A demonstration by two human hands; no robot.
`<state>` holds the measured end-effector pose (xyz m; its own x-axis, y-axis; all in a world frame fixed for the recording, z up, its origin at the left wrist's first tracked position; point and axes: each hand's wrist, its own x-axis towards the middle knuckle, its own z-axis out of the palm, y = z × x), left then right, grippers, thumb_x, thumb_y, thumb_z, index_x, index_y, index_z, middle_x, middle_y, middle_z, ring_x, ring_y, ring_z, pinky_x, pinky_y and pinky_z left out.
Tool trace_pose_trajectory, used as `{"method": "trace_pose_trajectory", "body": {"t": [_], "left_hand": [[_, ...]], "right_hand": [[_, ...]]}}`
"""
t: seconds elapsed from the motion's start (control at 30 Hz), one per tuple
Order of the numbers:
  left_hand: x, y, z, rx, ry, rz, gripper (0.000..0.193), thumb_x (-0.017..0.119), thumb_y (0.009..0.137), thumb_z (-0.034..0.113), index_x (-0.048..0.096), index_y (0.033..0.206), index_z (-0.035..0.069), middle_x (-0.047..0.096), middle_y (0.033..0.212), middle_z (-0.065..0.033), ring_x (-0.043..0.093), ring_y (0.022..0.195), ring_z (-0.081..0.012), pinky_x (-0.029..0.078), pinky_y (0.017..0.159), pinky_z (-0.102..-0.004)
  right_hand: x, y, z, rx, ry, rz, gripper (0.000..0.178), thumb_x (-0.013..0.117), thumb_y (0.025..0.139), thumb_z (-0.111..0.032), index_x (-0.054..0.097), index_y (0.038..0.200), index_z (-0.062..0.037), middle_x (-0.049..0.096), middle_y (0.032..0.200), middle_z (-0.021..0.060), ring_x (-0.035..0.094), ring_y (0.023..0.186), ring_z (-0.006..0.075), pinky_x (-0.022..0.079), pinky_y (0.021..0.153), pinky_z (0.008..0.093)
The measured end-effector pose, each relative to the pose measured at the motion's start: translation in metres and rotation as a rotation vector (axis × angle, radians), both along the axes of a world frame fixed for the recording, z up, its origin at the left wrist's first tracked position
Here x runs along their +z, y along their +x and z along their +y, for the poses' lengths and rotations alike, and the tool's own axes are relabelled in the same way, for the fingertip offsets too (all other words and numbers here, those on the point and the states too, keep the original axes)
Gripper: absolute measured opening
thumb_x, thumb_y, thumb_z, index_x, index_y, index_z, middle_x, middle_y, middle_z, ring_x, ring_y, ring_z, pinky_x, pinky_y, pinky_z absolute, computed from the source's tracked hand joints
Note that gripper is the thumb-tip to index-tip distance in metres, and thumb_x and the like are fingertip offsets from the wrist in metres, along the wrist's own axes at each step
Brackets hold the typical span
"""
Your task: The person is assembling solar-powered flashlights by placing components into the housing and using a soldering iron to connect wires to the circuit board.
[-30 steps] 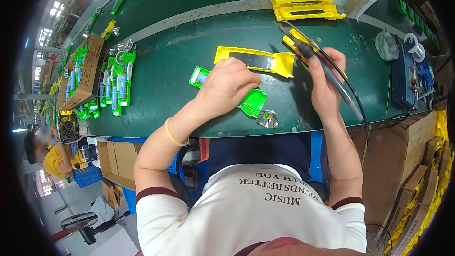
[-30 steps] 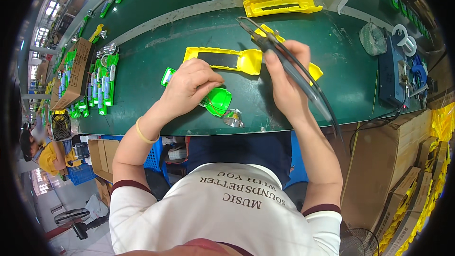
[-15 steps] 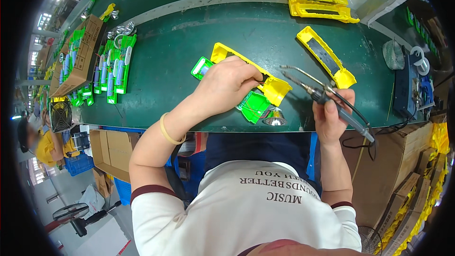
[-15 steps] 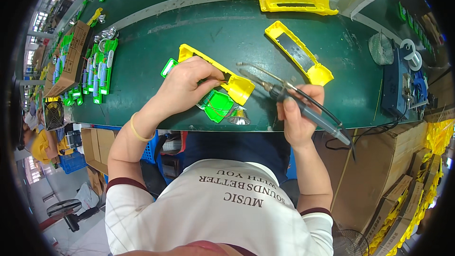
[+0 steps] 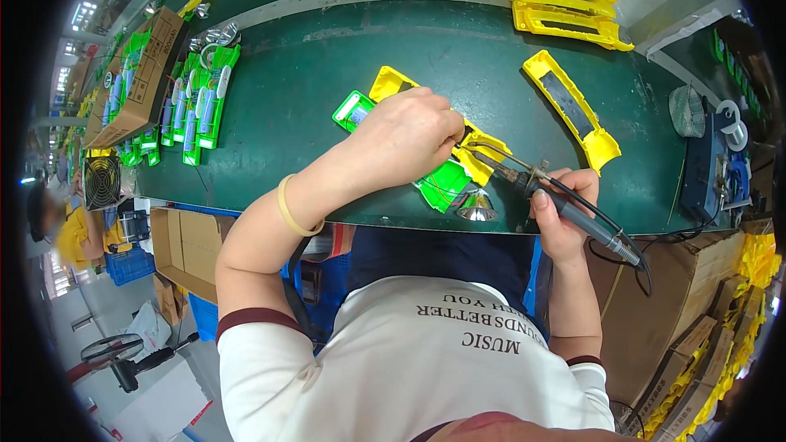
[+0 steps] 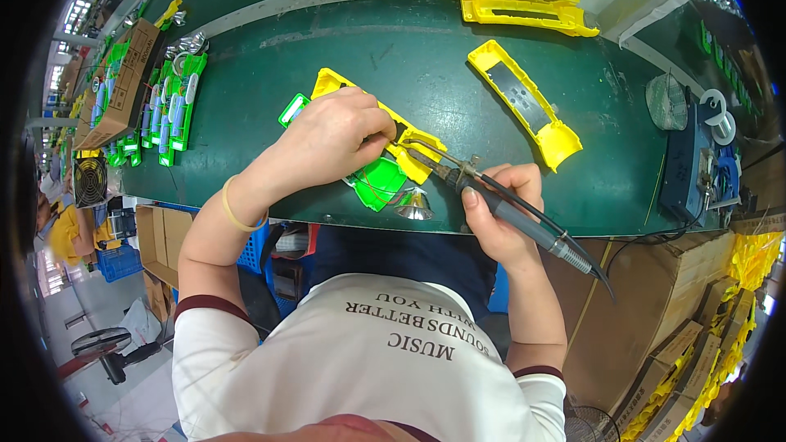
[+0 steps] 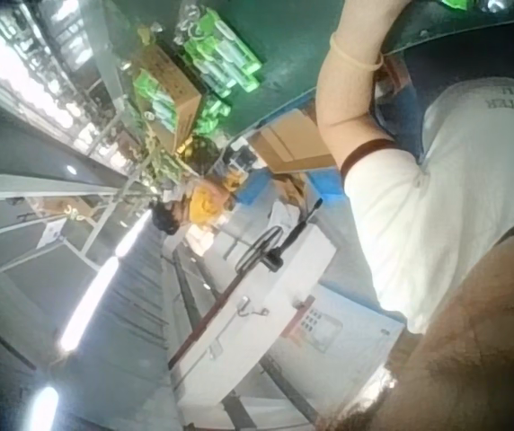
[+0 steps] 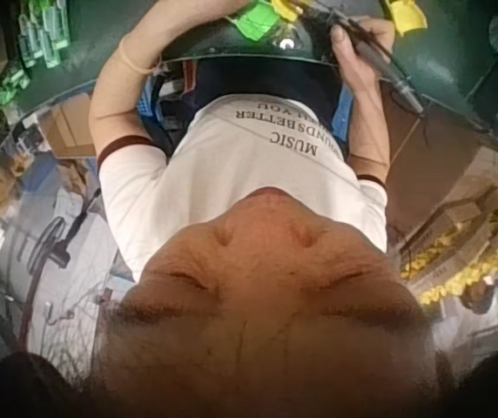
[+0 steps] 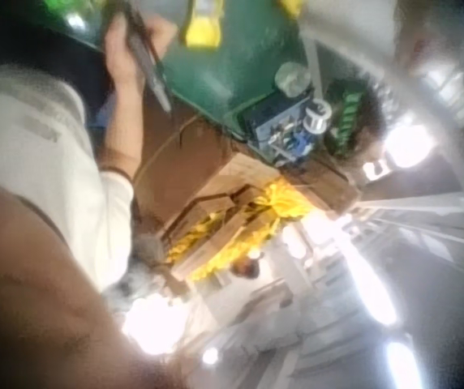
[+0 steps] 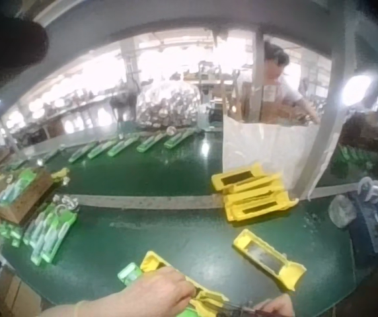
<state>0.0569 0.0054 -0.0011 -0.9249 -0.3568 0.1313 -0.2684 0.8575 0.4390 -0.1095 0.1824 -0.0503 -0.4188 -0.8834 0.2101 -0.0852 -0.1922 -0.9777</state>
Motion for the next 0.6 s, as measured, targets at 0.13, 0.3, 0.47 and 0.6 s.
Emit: {"method": "trace_pose_trajectory", "body": {"t": [0.13, 0.3, 0.47, 0.6], "left_hand": [[-0.0001, -0.0013, 0.0014, -0.003, -0.045, -0.015, 0.006, 0.063, 0.070, 0.008, 0.063, 0.074, 0.004, 0.056, 0.068, -0.0081, 0.056, 0.072, -0.0242, 0.047, 0.065, -0.0351], [-0.0018, -0.0009, 0.0014, 0.001, -0.077, -0.019, 0.006, 0.063, 0.070, 0.008, 0.063, 0.074, 0.005, 0.056, 0.068, -0.0078, 0.056, 0.072, -0.0237, 0.046, 0.065, -0.0349], [-0.0014, -0.0021, 0.0015, -0.007, -0.081, -0.020, 0.005, 0.062, 0.070, 0.008, 0.063, 0.074, 0.005, 0.056, 0.068, -0.0074, 0.056, 0.072, -0.0233, 0.047, 0.065, -0.0345], [-0.0014, -0.0012, 0.0013, -0.011, -0.074, -0.020, 0.005, 0.062, 0.070, 0.008, 0.063, 0.074, 0.005, 0.057, 0.068, -0.0075, 0.056, 0.071, -0.0236, 0.047, 0.066, -0.0348]], "right_hand": [[0.0009, -0.0008, -0.0015, 0.009, 0.008, 0.023, 0.030, 0.064, 0.078, -0.004, 0.036, 0.087, -0.0052, 0.053, 0.077, 0.0081, 0.048, 0.066, 0.0091, 0.042, 0.060, 0.0235], [0.0024, 0.0014, -0.0015, -0.005, 0.050, 0.056, 0.030, 0.065, 0.078, -0.007, 0.037, 0.086, -0.0047, 0.054, 0.077, 0.0087, 0.048, 0.065, 0.0090, 0.042, 0.060, 0.0230], [-0.0026, -0.0026, -0.0006, -0.040, -0.022, 0.015, 0.031, 0.066, 0.078, -0.010, 0.037, 0.087, -0.0039, 0.054, 0.077, 0.0083, 0.048, 0.064, 0.0084, 0.041, 0.058, 0.0222], [0.0023, 0.0002, -0.0023, 0.000, 0.047, 0.026, 0.030, 0.066, 0.078, -0.009, 0.037, 0.087, -0.0040, 0.054, 0.077, 0.0080, 0.047, 0.064, 0.0084, 0.041, 0.059, 0.0227]]}}
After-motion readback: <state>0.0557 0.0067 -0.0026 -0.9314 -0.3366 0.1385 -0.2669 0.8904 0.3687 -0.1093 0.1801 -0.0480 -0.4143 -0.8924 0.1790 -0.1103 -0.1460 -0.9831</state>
